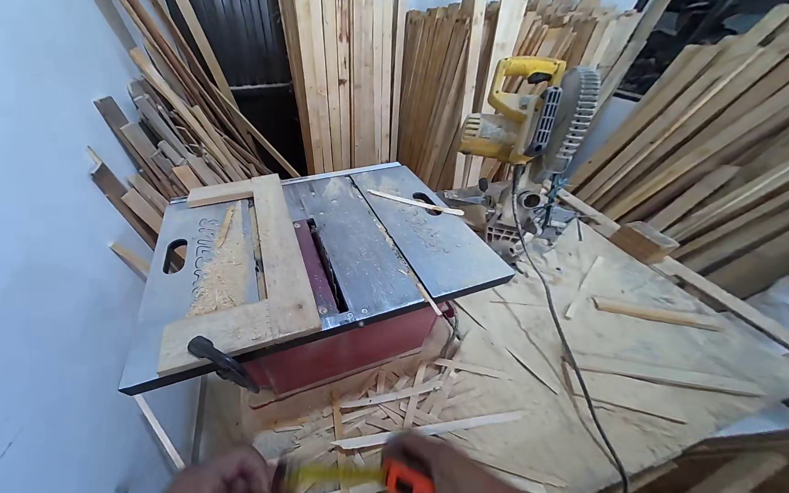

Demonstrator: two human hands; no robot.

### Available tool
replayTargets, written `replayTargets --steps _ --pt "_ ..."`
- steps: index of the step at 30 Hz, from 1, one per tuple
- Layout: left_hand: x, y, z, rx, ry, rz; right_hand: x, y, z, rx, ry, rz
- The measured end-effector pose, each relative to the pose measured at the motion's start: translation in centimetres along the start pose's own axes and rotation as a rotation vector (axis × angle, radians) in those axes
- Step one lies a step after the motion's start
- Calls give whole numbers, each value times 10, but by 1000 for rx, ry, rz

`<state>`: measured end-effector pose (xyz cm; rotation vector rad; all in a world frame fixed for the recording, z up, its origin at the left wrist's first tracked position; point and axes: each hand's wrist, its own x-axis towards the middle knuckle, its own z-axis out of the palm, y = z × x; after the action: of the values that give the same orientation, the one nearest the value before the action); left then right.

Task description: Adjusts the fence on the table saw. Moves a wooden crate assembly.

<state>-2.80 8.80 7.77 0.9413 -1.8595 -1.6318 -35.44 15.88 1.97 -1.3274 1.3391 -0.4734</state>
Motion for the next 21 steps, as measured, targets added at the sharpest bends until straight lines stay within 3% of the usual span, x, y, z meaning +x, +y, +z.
replayTargets --steps 4,5,7,11,21 --pt "24 -7 -50 194 490 377 42 -37 -96 -333 718 -130" --pt "36 -17 -68 319 584 443 57 -39 -116 -418 831 -159" --pt "55 -37 -103 607 619 430 88 -43 -143 -522 961 -189" --pt "76 -62 -138 902 361 166 128 -41 -154 -557 966 -254" --pt "93 -80 -151 1027 307 179 149 -10 -143 -482 993 -458"
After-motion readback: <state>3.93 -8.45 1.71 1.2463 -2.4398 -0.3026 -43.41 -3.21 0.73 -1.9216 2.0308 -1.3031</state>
